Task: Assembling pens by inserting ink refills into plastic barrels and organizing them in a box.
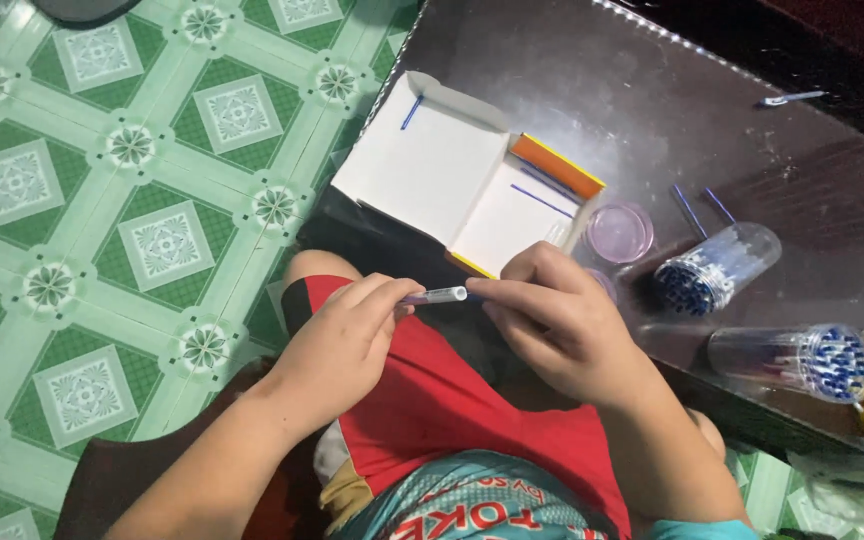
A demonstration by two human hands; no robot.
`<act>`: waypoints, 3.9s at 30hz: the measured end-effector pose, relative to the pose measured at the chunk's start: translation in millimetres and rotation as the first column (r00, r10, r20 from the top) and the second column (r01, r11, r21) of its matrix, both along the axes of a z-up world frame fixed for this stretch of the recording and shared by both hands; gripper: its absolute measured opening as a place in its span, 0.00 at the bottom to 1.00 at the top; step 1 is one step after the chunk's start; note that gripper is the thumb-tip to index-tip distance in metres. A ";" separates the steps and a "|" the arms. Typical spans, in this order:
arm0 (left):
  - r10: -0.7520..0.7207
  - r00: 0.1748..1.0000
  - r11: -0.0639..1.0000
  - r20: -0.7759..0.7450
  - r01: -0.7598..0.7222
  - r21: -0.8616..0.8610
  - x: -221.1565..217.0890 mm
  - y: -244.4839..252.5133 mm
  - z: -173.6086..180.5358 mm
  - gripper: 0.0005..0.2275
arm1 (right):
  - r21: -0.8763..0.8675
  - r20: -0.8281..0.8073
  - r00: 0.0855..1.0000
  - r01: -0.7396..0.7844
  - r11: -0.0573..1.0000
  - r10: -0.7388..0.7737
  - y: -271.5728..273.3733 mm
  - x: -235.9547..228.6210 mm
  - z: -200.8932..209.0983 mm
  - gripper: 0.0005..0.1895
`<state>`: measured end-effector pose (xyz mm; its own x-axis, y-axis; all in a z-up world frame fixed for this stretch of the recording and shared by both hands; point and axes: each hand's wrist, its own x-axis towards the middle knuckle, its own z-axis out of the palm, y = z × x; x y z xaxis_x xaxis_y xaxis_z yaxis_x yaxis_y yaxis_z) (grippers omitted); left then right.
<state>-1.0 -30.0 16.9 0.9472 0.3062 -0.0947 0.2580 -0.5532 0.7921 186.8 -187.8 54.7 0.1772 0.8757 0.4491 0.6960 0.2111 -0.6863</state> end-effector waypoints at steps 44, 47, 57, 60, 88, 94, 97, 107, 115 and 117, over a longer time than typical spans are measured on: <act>-0.371 0.907 0.921 -0.198 0.331 -0.206 -22.1 -53.9 -11.0 0.22 | -0.315 0.006 0.969 -0.234 0.920 0.248 -94.9 -17.1 27.1 0.19; -0.365 0.926 0.917 -0.100 0.339 -0.209 -26.4 -55.1 -21.9 0.22 | -0.324 -0.038 0.957 -0.284 0.903 0.288 -93.4 -14.7 27.6 0.20; -0.352 0.934 0.921 0.067 0.358 -0.150 -21.6 -57.9 -20.0 0.18 | -0.086 -0.226 0.971 -0.105 0.991 0.083 -94.2 -17.6 1.0 0.14; -0.359 0.930 0.930 0.084 0.364 -0.054 -15.3 -56.1 -20.8 0.17 | -0.074 -0.186 0.979 -0.097 0.993 0.082 -84.4 -19.7 1.4 0.08; -0.524 0.849 0.846 0.071 0.529 -0.067 -27.5 -57.8 -32.7 0.18 | 0.091 -0.469 0.863 0.261 0.961 -0.190 -112.0 -80.0 -16.8 0.07; -0.552 0.827 0.833 -0.105 0.553 -0.024 -30.1 -68.4 -41.0 0.21 | -0.059 -0.379 0.913 0.140 0.988 -0.152 -127.8 -80.0 -16.4 0.13; -0.552 0.832 0.833 0.053 0.549 0.069 -29.6 -72.7 -43.9 0.19 | -0.099 -0.262 0.949 0.154 0.983 -0.175 -134.2 -78.7 -22.2 0.14; -0.613 0.790 0.787 -0.023 0.613 0.071 -28.5 -84.4 -40.2 0.24 | -0.261 -0.319 0.923 0.131 0.957 -0.213 -148.4 -84.7 -44.6 0.18; -0.531 0.845 0.833 0.068 0.505 0.226 -24.6 -78.8 -48.8 0.29 | -0.545 -0.377 0.679 0.388 0.744 -0.630 -129.6 -93.8 -56.1 0.18; -0.454 0.891 0.888 0.014 0.451 0.093 -24.9 -79.3 -47.1 0.22 | -0.371 -0.673 0.522 0.374 0.850 -0.523 -130.8 -96.0 -68.0 0.10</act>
<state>-25.9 -109.3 -30.3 0.9871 -0.1514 -0.0523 -0.0633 -0.6686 0.7409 90.9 -318.6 -13.3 0.7640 0.6259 -0.1571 -0.0836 -0.1454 -0.9858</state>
